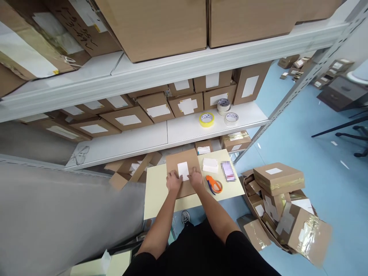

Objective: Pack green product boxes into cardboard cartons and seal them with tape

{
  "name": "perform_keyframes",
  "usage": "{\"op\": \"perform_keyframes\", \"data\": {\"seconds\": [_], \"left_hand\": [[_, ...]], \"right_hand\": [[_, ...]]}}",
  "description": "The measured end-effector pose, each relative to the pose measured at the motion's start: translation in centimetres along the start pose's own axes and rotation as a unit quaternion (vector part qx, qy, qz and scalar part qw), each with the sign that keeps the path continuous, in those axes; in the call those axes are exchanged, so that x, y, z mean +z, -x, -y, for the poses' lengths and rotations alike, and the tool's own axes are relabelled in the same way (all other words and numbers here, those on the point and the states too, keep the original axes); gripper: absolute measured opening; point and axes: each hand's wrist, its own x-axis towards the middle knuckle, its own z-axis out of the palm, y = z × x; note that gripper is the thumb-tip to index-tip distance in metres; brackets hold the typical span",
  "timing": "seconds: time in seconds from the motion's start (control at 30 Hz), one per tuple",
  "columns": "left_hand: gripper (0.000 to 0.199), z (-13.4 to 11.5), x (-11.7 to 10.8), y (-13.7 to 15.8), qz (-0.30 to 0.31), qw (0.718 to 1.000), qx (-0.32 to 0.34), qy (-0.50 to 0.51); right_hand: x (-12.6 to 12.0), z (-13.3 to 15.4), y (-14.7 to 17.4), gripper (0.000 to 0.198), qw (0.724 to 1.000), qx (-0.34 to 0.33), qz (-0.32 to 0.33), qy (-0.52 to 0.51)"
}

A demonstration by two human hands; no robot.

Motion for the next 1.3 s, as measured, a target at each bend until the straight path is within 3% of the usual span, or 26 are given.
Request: {"op": "perform_keyframes", "data": {"seconds": [0.07, 0.17, 0.23, 0.37, 0.5, 0.63, 0.7, 0.83, 0.9, 1.03, 1.1, 1.17, 1.23, 1.3], "left_hand": [[0.048, 1.1, 0.5, 0.8, -0.004, 0.996, 0.080, -0.033], [0.055, 3.0, 2.1, 2.3, 0.031, 0.975, 0.217, -0.047], [0.059, 3.9, 3.3, 2.9, 0.047, 0.970, 0.234, -0.047], [0.060, 5.1, 4.4, 3.1, 0.059, 0.973, 0.224, -0.023], [0.058, 6.9, 3.6, 2.6, 0.061, 0.965, 0.249, 0.057], [0.058, 10.3, 0.9, 1.7, 0.078, 0.953, 0.243, 0.165], [0.061, 12.6, -1.0, 1.1, 0.087, 0.951, 0.203, 0.218], [0.068, 17.4, -5.0, 0.8, 0.065, 0.950, 0.078, 0.294], [0.070, 19.5, -6.7, 1.4, 0.081, 0.937, 0.044, 0.336], [0.084, 21.9, -8.9, 3.4, 0.137, 0.911, 0.033, 0.388], [0.090, 22.3, -9.3, 3.9, 0.147, 0.903, 0.041, 0.401], [0.086, 22.5, -9.5, 4.0, 0.144, 0.890, 0.059, 0.428], [0.076, 22.6, -9.5, 3.8, 0.138, 0.876, 0.071, 0.456], [0.067, 22.7, -9.5, 3.5, 0.141, 0.864, 0.075, 0.478]], "right_hand": [[-0.2, -1.5, 0.6, 0.045, 1.000, -0.008, -0.026, -0.001], [-0.5, -4.5, 1.8, 0.040, 0.992, -0.015, -0.122, -0.021], [-0.5, -6.3, 2.7, 0.043, 0.987, 0.008, -0.156, -0.040], [0.2, -7.6, 4.5, 0.046, 0.990, 0.063, -0.068, -0.108], [1.8, -5.6, 6.8, 0.054, 0.977, 0.086, -0.056, -0.189], [3.0, -1.8, 10.0, 0.062, 0.966, 0.022, -0.119, -0.228], [3.3, 0.4, 11.7, 0.062, 0.959, -0.040, -0.134, -0.247], [4.1, 4.0, 14.0, 0.059, 0.937, -0.170, -0.037, -0.304], [4.9, 5.1, 14.3, 0.062, 0.936, -0.164, -0.056, -0.306], [7.3, 6.2, 13.6, 0.071, 0.945, -0.054, -0.169, -0.276], [8.7, 6.7, 13.3, 0.073, 0.946, 0.009, -0.154, -0.284], [10.0, 7.5, 13.5, 0.070, 0.943, 0.030, -0.095, -0.318], [11.0, 8.5, 14.1, 0.062, 0.934, -0.002, -0.042, -0.355], [11.3, 9.5, 15.0, 0.055, 0.922, -0.051, -0.029, -0.382]]}}
